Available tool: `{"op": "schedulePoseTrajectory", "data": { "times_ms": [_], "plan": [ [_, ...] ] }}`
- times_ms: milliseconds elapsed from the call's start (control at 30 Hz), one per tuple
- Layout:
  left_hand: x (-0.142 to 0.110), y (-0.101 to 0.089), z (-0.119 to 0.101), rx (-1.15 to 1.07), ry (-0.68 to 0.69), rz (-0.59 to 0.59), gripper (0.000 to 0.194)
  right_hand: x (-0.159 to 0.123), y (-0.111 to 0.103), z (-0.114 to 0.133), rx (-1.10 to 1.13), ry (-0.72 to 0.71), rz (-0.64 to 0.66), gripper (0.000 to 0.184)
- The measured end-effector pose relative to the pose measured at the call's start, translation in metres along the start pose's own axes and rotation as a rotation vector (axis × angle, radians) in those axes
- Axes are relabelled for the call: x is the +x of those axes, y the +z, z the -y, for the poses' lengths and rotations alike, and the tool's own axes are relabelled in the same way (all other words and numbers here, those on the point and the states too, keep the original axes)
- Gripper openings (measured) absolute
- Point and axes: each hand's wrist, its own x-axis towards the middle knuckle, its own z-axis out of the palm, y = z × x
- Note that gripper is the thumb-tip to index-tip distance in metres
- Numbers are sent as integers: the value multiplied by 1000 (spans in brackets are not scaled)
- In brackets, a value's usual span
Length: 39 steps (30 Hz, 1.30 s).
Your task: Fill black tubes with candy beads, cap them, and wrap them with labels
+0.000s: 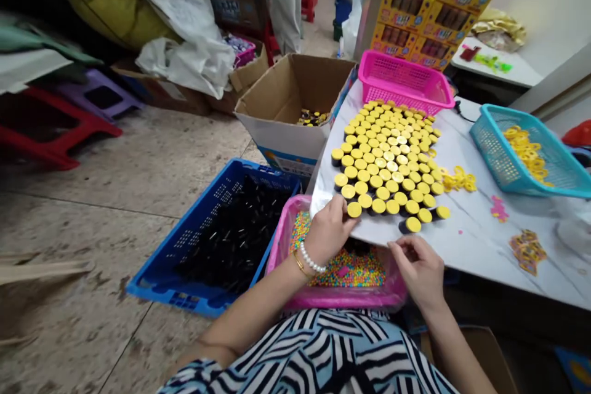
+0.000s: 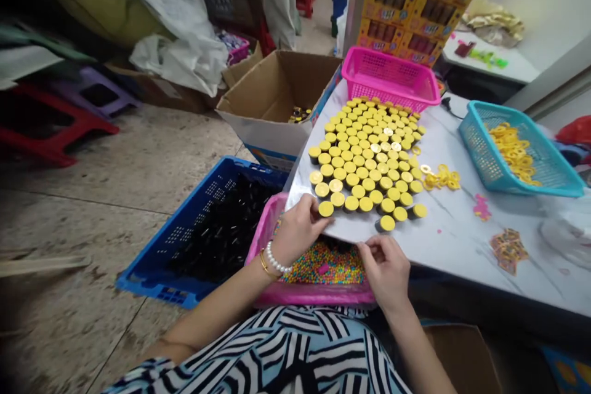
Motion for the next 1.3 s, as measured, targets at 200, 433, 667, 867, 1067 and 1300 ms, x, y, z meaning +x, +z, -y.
{"op": "schedulePoseTrajectory", "data": {
  "times_ms": [200, 433, 667, 867, 1067, 1300],
  "plan": [
    [11, 0, 1, 33, -19, -12, 37, 34, -7, -5, -129, -104, 134, 26],
    [-29, 1, 8, -118, 123, -63, 28, 59, -71, -17, -81, -76, 72, 23],
    [-62, 28, 11, 252, 344, 627, 22, 177, -118, -67, -453, -101, -147, 21],
    [-58, 31, 28, 314, 114, 654, 26, 163, -117, -91, -625, -82, -112, 24],
    [-47, 70, 28, 307, 255, 747, 57, 135, -137, -79, -717, -69, 56, 28],
    [-58, 100, 39, 216, 280, 726, 49, 166, -146, -79, -674, 190, 120, 30]
  ]
}}
